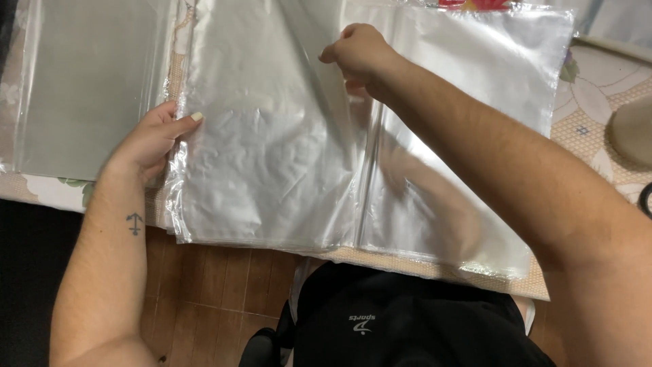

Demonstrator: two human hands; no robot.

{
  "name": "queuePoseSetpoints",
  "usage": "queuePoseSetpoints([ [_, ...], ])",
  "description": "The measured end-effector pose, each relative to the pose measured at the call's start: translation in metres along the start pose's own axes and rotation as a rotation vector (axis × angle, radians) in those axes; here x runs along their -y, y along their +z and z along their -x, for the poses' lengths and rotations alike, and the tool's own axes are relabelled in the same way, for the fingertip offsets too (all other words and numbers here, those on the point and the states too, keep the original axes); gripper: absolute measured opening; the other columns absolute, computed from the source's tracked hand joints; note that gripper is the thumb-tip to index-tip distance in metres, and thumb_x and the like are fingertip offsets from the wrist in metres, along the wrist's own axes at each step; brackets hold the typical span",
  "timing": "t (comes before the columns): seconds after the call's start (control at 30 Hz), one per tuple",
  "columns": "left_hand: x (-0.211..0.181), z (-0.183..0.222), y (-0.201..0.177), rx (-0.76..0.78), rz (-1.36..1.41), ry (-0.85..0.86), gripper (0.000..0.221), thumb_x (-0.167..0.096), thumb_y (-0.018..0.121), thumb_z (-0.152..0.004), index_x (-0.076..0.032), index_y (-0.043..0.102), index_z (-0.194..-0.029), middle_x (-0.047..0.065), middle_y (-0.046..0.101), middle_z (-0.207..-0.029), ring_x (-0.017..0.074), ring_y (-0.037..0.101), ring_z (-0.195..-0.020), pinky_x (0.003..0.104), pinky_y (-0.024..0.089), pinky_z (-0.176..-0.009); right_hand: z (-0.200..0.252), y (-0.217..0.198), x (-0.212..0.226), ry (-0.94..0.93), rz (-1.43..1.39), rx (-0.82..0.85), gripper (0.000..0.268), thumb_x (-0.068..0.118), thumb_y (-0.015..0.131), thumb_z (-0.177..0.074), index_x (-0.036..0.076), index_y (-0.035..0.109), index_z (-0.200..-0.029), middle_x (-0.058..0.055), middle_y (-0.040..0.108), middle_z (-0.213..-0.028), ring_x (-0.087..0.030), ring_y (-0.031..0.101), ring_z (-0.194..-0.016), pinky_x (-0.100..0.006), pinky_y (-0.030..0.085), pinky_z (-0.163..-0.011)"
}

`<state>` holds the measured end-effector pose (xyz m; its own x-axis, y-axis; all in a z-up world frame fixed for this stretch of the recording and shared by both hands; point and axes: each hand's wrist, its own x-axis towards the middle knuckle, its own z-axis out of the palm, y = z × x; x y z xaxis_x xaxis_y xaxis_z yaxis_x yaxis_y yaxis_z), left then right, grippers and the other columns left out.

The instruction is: The person is organizing and folding plastic bags by smoothing them out on a table surface and folding them into smaller rectangles.

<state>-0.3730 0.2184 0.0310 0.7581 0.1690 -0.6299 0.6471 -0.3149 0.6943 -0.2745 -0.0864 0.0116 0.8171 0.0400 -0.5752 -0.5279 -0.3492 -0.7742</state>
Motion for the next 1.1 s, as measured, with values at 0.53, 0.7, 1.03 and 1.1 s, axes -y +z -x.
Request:
queuePoseSetpoints([
  [0.53, 0.045, -0.036, -0.020, 0.046, 0.245, 0.198, 0.022, -0.020, 0.069, -0.098, -0.009, 0.063, -0.117, 0.004, 0.072, -0.095, 0.0181, 0.074, -0.086, 0.034, 0.061, -0.078, 0.073, 0.053, -0.012, -0.201, -0.078, 0.213, 0.061, 0.014, 0.062, -0.089, -0.013, 0.040, -0.140, -0.033, 0.059, -0.127, -0.051, 0.061, -0.118, -0.065, 0.054, -0.087],
  [0.7, 0.051, -0.043, -0.029, 0.048, 0.250, 0.209, 0.026, -0.021, 0.068, -0.098, -0.009, 0.064, -0.120, 0.002, 0.071, -0.095, 0.0154, 0.073, -0.088, 0.033, 0.061, -0.079, 0.064, 0.060, -0.002, -0.105, -0.385, 0.183, 0.065, 0.010, 0.062, -0.088, -0.014, 0.035, -0.142, -0.035, 0.058, -0.124, -0.052, 0.061, -0.117, -0.066, 0.055, -0.086],
  [1.03, 0.034, -0.022, -0.026, 0.056, 0.441, 0.076, 0.040, -0.043, 0.051, -0.101, -0.014, 0.064, -0.126, 0.003, 0.070, -0.117, 0.0154, 0.068, -0.109, 0.029, 0.054, -0.097, 0.068, 0.085, 0.076, -0.246, -0.720, 0.351, 0.011, 0.004, 0.073, -0.075, 0.005, 0.063, -0.080, -0.005, 0.065, -0.069, -0.018, 0.062, -0.062, -0.031, 0.042, -0.052],
  [1.1, 0.025, -0.003, -0.027, 0.042, 0.524, 0.077, 0.051, -0.053, 0.050, -0.095, -0.016, 0.065, -0.127, 0.004, 0.070, -0.121, 0.0186, 0.067, -0.116, 0.033, 0.053, -0.105, 0.061, 0.089, 0.085, -0.264, -0.770, 0.398, 0.014, 0.003, 0.074, -0.076, 0.001, 0.061, -0.073, -0.008, 0.064, -0.066, -0.021, 0.065, -0.061, -0.033, 0.050, -0.053],
])
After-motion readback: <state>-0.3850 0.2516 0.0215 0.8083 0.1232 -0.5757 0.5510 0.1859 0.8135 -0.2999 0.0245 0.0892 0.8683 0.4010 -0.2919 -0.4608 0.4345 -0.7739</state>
